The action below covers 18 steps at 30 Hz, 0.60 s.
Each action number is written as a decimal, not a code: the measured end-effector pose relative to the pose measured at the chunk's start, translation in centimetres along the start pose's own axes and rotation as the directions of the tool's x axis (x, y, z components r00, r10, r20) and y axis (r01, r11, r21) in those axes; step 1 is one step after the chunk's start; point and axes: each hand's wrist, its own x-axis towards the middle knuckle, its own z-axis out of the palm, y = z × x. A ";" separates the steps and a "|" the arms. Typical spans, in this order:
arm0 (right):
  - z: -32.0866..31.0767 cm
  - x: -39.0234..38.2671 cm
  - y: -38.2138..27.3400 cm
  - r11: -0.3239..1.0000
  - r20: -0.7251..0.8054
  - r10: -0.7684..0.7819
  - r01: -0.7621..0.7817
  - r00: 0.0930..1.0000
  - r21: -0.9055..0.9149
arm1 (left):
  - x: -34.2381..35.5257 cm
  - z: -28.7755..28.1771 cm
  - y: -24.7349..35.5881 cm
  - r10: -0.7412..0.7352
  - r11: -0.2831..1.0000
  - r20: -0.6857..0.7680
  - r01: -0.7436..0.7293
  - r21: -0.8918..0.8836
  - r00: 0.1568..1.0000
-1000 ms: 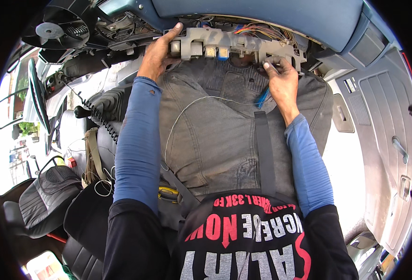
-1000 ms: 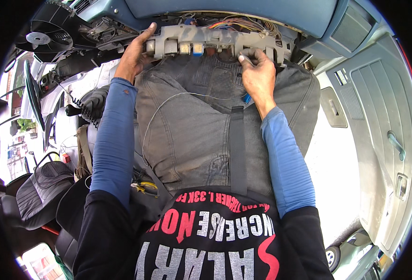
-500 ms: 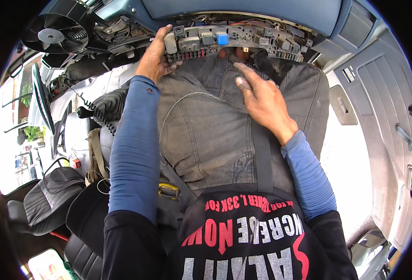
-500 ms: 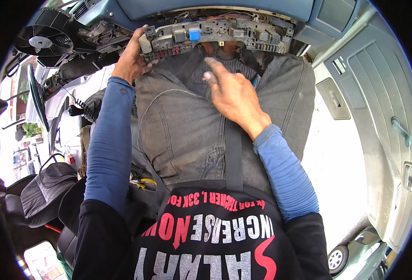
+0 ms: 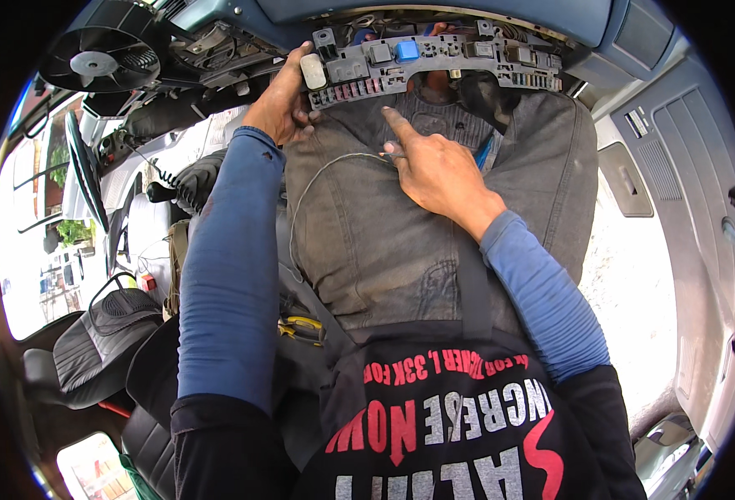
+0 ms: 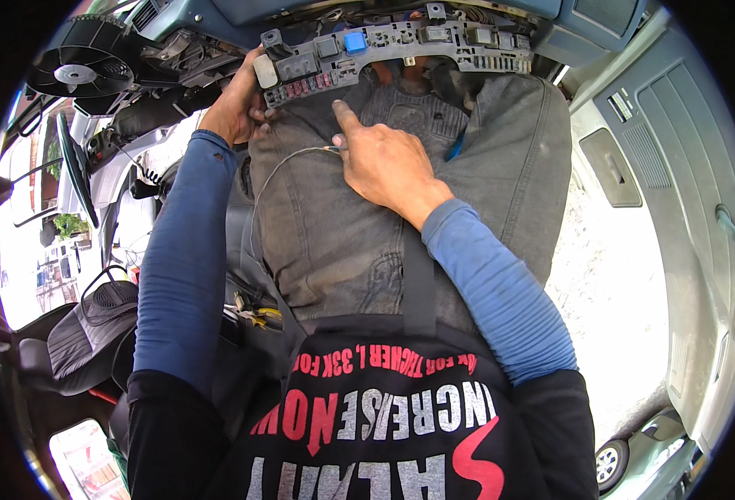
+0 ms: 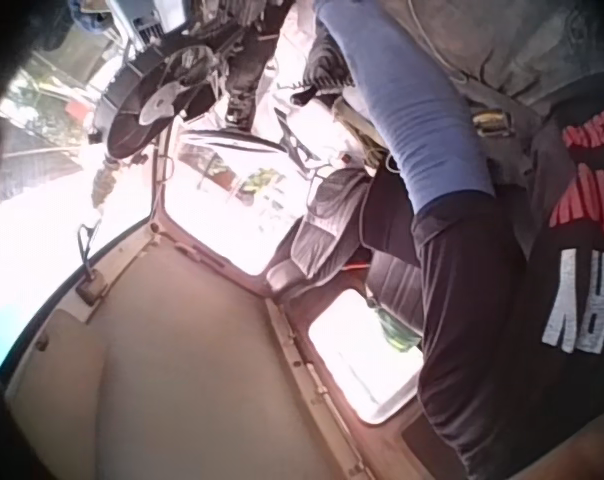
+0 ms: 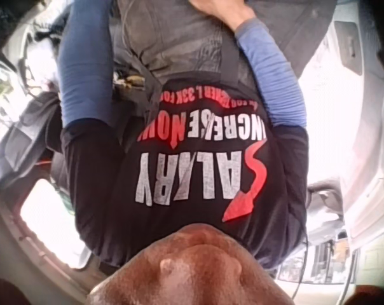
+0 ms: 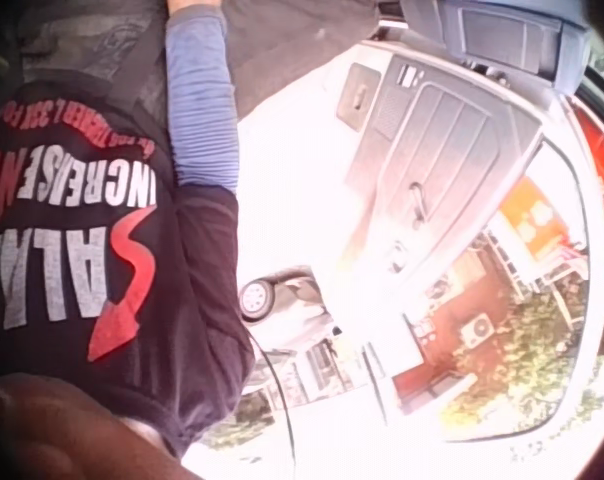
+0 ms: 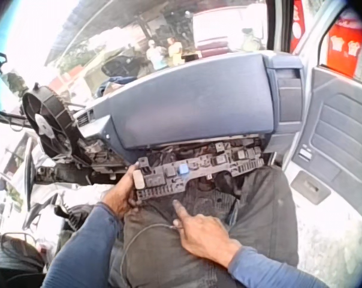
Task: The person works on the vehicle's dashboard electronics, manipulating a fuse box and wiring harness. They disconnect and reconnect various plugs and wires while seated in the driver's seat.
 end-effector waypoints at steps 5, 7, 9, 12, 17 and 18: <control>0.1 0.1 -0.2 1.000 -0.011 0.009 -0.009 1.000 0.012 | -0.2 1.2 0.0 -0.045 0.999 -0.053 0.044 -0.017 0.998; 0.1 0.3 -0.6 0.999 0.018 0.037 -0.037 0.999 0.025 | 0.2 0.9 -0.1 -0.063 0.998 -0.055 0.062 -0.020 0.996; 0.2 0.5 -0.8 0.998 0.029 0.042 -0.044 0.999 0.036 | 0.5 0.7 -0.1 -0.085 0.996 -0.034 0.084 -0.026 0.996; 0.4 0.9 -0.9 0.999 0.019 0.026 -0.027 0.999 0.039 | 0.4 0.7 0.0 -0.106 0.994 0.016 0.106 -0.030 0.994; 0.2 1.2 -0.8 0.999 -0.020 0.046 -0.046 0.999 0.022 | -0.3 1.1 0.3 -0.127 0.992 0.019 0.127 -0.022 0.992; 0.1 1.2 -0.6 0.999 -0.028 0.045 -0.044 0.999 0.019 | -0.4 1.3 0.3 -0.107 0.994 0.009 0.107 -0.034 0.994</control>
